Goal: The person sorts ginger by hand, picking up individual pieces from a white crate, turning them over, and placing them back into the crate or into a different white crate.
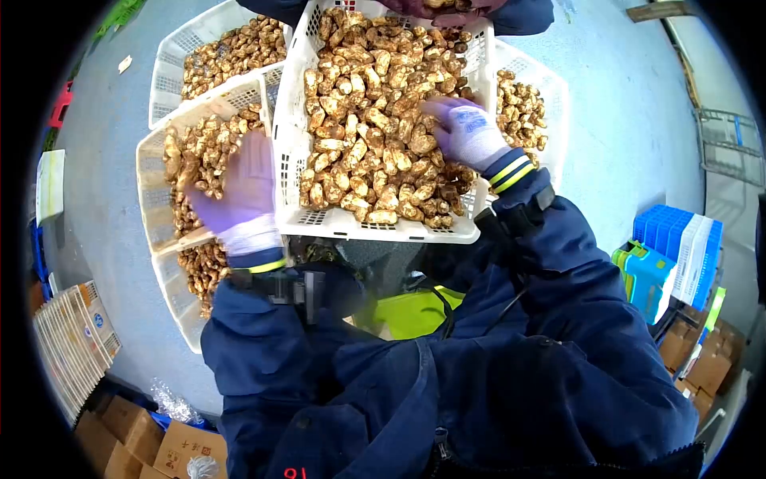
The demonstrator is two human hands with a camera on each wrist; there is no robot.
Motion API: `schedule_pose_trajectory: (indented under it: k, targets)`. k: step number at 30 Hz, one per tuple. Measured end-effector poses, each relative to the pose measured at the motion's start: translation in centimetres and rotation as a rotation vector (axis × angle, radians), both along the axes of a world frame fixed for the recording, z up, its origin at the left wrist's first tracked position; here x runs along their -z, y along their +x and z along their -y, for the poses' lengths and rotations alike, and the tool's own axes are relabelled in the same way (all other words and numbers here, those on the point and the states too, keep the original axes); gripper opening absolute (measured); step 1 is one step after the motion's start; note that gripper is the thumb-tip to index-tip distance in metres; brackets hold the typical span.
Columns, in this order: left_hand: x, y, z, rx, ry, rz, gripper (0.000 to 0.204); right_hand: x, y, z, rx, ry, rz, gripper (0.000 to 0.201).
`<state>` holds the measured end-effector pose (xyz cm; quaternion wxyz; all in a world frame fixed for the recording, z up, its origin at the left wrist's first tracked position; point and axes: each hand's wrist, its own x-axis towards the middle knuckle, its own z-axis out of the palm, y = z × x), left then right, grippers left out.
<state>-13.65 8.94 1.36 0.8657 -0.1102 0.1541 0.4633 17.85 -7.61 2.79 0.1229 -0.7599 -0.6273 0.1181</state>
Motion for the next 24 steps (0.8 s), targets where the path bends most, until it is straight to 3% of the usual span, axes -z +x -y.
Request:
schedule_pose_trajectory:
  k: [2,4,6,8,9,10,11,13,14,16,17,20,21,24]
  targets:
    - [-1.6,3.9,2.7,0.129,0.045,-0.382,0.092,2.5,-0.6,-1.3,-0.219,0.114,0.082,0.041]
    - [-0.8,5.0,4.7,0.446,0.405,-0.56,0.076,4.9,-1.2,-2.4,-0.282,0.011,0.145,0.043]
    - [-0.4,6.1,7.2,0.64,0.325,-0.557,0.06,5.8,-2.4,-3.2,-0.226,0.016,0.256,0.04]
    - [1.5,6.3,9.8,0.826,0.231,-0.502,0.053,4.3,-3.5,-3.7,-0.134,-0.167,0.26,0.035]
    - [1.7,6.3,11.2,0.875,0.228,-0.502,0.051,4.9,-3.0,-3.6,-0.094,-0.128,0.244,0.03]
    - [2.2,6.5,12.3,0.925,0.226,-0.502,0.049,4.3,-2.7,-4.4,0.005,-0.278,0.221,0.023]
    - [4.4,6.7,13.5,0.939,0.32,-0.417,0.047,3.7,-2.6,-4.8,0.019,-0.249,0.195,0.026]
    - [2.2,7.6,13.8,1.005,0.187,-0.489,0.046,2.8,-3.4,-5.3,0.027,-0.222,0.172,0.036]
    - [1.4,7.8,13.7,1.035,0.122,-0.527,0.046,3.2,-4.2,-5.9,-0.003,-0.372,0.262,0.041]
    - [1.3,7.5,13.2,0.984,0.144,-0.503,0.046,4.3,-5.6,-6.7,-0.012,-0.275,0.379,0.041]
    - [1.3,7.4,12.8,0.951,0.156,-0.528,0.047,4.7,-5.5,-6.9,-0.01,-0.353,0.371,0.042]
    - [2.0,6.7,11.1,0.844,0.252,-0.49,0.054,3.9,-2.7,-6.8,0.001,-0.369,0.102,0.046]
    - [2.5,6.5,10.5,0.772,0.243,-0.501,0.054,4.2,-1.4,-6.3,0.032,-0.321,-0.09,0.048]
    - [2.0,6.5,9.9,0.605,0.307,-0.583,0.053,2.2,-1.2,-3.1,0.271,-0.159,-1.178,0.039]
